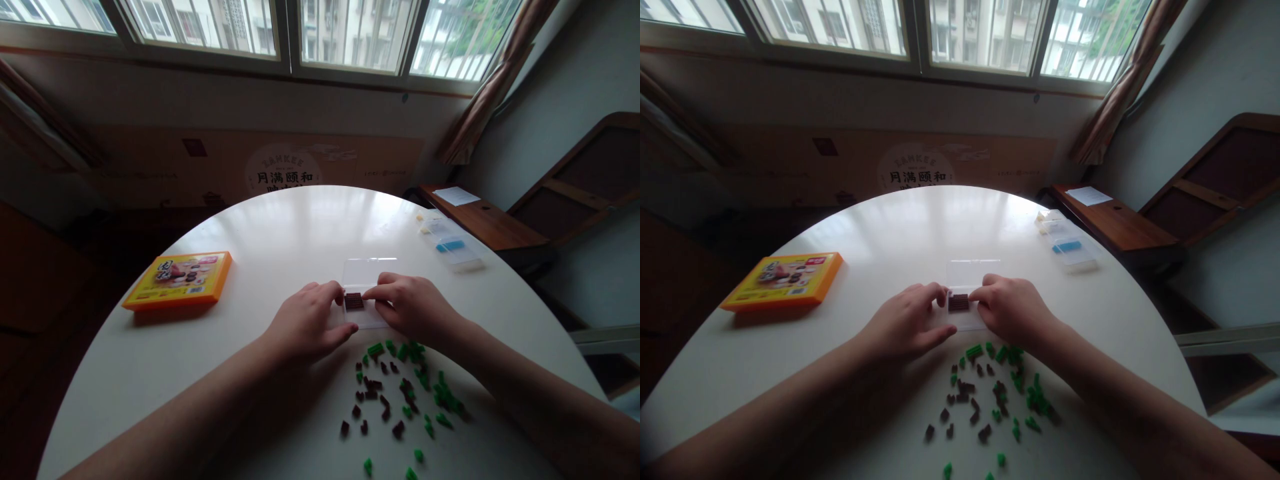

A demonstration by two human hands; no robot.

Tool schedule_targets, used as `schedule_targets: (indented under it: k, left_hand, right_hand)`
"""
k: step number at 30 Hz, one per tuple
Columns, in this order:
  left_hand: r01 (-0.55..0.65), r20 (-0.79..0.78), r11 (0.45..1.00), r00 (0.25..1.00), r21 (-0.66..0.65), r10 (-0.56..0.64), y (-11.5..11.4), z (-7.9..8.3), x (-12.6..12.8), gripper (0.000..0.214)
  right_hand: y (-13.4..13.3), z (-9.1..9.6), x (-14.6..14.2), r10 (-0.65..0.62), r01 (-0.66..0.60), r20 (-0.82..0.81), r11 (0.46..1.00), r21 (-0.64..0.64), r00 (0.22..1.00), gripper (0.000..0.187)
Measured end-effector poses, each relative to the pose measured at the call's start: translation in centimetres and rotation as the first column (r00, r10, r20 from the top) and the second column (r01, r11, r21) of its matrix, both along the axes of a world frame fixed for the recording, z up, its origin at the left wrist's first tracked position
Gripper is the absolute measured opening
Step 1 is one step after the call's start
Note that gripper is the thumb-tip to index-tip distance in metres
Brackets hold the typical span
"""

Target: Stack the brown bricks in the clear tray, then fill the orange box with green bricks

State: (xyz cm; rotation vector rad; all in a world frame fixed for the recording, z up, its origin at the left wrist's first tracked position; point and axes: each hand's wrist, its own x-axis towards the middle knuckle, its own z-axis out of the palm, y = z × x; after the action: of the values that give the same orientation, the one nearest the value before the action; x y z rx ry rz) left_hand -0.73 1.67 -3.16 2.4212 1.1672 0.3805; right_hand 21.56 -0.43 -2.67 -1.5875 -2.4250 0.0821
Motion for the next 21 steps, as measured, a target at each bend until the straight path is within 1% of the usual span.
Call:
schedule_targets:
  k: [6, 14, 21]
  left_hand:
    - [-0.008, -0.002, 1.000, 1.000, 0.006, 0.008, 0.04, 0.09, 0.04, 0.033]
    - [-0.010, -0.002, 1.000, 1.000, 0.003, 0.010, 0.10, -0.09, 0.02, 0.036]
    - [0.007, 0.010, 1.000, 1.000, -0.004, -0.007, 0.21, 0.12, -0.15, 0.038]
  right_hand:
    - [-0.08, -0.03, 0.05, 0.015, -0.015, -0.007, 1.000, 0.019, 1.000, 0.026]
    - [-0.15, 0.12, 0.18, 0.008, -0.008, -0.005, 1.000, -0.006, 1.000, 0.027]
    - [-0.40, 0.49, 0.37, 0.025, -0.023, -0.046, 0.999, 0.041, 0.999, 0.028]
